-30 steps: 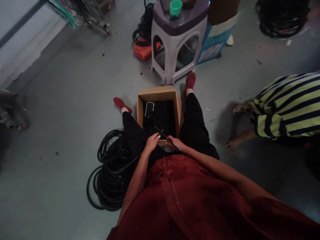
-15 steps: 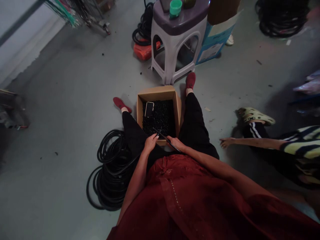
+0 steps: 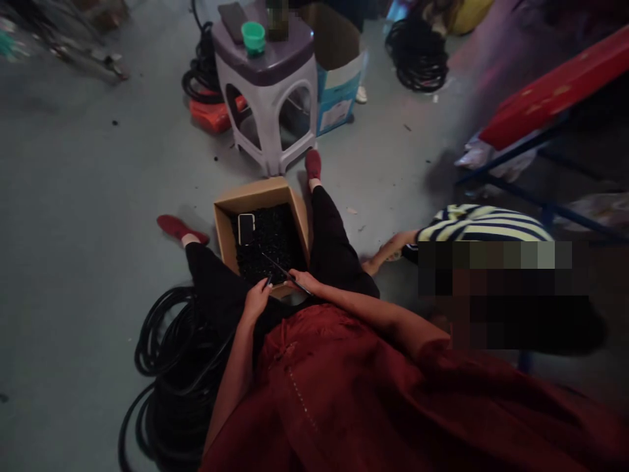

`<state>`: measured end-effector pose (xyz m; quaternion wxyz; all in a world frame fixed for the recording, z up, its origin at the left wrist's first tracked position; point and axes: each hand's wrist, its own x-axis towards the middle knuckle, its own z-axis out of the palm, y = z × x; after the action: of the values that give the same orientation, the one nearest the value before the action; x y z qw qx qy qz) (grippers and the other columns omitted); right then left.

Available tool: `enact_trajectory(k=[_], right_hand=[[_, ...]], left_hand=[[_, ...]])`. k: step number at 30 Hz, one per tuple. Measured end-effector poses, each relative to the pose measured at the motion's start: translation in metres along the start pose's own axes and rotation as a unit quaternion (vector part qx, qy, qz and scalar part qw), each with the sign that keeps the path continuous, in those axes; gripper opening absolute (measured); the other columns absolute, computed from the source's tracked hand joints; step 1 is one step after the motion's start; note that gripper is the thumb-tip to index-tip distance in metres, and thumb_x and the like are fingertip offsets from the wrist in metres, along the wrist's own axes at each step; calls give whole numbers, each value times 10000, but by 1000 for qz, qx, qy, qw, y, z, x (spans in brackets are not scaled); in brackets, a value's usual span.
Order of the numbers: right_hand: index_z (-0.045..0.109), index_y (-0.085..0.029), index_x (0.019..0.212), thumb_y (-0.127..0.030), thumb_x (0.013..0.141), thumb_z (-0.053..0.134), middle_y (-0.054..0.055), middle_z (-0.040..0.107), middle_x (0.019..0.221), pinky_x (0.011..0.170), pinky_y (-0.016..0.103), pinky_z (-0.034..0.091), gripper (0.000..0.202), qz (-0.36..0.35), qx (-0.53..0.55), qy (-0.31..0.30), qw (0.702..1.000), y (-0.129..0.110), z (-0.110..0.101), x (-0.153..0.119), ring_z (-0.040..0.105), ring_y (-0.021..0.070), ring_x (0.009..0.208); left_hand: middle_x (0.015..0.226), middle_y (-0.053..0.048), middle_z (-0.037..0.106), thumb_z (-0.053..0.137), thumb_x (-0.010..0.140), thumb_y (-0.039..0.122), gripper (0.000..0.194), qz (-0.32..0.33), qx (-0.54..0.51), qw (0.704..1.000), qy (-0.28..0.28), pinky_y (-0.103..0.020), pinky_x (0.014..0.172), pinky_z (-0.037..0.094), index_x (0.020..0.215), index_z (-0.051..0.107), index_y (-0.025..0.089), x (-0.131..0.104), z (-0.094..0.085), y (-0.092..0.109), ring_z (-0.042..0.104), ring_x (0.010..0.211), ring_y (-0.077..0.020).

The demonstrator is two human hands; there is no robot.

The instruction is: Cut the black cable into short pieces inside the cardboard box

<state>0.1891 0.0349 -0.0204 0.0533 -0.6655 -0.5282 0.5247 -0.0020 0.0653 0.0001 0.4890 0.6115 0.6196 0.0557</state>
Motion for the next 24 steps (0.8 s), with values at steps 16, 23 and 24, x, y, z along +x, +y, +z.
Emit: enact_trajectory(k=[16, 23, 24], right_hand=[[508, -218, 930, -411, 760, 711, -61, 563, 669, 487, 201, 413, 328, 1, 254, -5, 967, 8, 0, 7, 518, 93, 517], [422, -211, 1000, -156, 800, 550, -98, 484, 539, 470, 194, 442, 244, 1, 378, -35, 925, 1, 4, 6, 501, 96, 457], [422, -208, 1000, -131, 783, 542, -99, 481, 528, 465, 193, 439, 259, 3, 389, -39, 921, 0, 3, 5, 503, 99, 455]], left_hand=[[1162, -155, 668, 555, 808, 231, 463, -45, -50, 993, -93, -262, 641, 522, 1257, 559, 120, -9, 5, 29, 662, 727, -146], [1032, -102, 708, 548, 786, 207, 374, -38, -89, 989, -109, -238, 618, 507, 1148, 598, 128, -22, 15, 35, 652, 752, -145], [1025, -99, 709, 542, 788, 210, 386, -39, -92, 989, -110, -242, 619, 507, 1161, 592, 125, -24, 16, 34, 642, 717, -136]])
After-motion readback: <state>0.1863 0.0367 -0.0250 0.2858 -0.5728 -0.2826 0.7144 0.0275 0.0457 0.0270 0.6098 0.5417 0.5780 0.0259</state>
